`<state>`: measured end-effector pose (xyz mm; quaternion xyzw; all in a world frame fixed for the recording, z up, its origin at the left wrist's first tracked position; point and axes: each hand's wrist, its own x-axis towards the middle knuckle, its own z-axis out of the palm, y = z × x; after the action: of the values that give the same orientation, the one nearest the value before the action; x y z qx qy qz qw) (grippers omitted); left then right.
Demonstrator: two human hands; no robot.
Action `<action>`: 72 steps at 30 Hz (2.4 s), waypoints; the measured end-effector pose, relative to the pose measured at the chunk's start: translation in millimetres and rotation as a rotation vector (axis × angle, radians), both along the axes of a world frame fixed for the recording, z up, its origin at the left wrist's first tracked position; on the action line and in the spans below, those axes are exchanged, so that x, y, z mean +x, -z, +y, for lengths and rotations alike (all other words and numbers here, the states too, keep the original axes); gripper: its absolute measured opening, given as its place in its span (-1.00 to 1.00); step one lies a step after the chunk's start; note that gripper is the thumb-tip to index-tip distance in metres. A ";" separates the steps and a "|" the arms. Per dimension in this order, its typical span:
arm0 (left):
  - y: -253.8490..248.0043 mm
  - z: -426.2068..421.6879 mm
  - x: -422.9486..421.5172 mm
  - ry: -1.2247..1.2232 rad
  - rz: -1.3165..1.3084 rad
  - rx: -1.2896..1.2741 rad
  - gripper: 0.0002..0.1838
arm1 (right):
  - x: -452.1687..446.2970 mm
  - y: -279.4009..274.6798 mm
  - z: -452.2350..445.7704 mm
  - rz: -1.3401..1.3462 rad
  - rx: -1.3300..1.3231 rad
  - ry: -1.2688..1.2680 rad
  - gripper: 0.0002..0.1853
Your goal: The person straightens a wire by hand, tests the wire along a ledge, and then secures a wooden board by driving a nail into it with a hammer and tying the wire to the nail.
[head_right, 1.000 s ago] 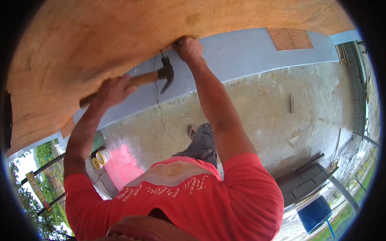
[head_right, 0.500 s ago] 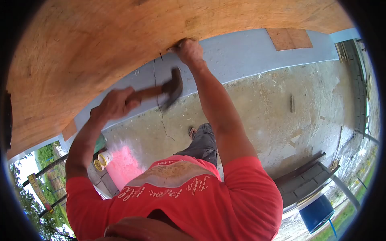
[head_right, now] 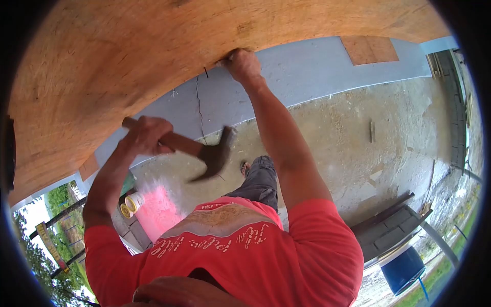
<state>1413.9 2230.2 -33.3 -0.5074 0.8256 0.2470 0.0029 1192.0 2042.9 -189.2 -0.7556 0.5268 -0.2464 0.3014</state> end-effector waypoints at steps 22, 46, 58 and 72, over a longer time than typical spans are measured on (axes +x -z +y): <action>3.5 2.7 -9.0 0.051 -0.260 0.059 -0.50 | -3.0 15.1 -9.1 -0.057 -0.178 -0.022 -0.71; 27.9 97.0 112.6 -0.422 -0.575 -0.050 -0.51 | -13.4 -6.9 6.1 -0.208 -0.064 -0.062 -0.70; 120.1 33.8 -12.8 -0.238 -0.256 -0.393 -0.37 | -8.4 1.3 101.5 -0.099 -0.365 0.028 -0.86; 150.1 3.5 -45.2 -1.050 -0.314 -0.290 -0.13 | -44.4 -12.0 207.6 -0.198 0.070 -0.219 -0.79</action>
<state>1368.7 2233.8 -183.4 -0.8756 0.4778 0.0210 -0.0673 1147.6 2250.5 -177.2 -0.7696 0.4172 -0.2666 0.4031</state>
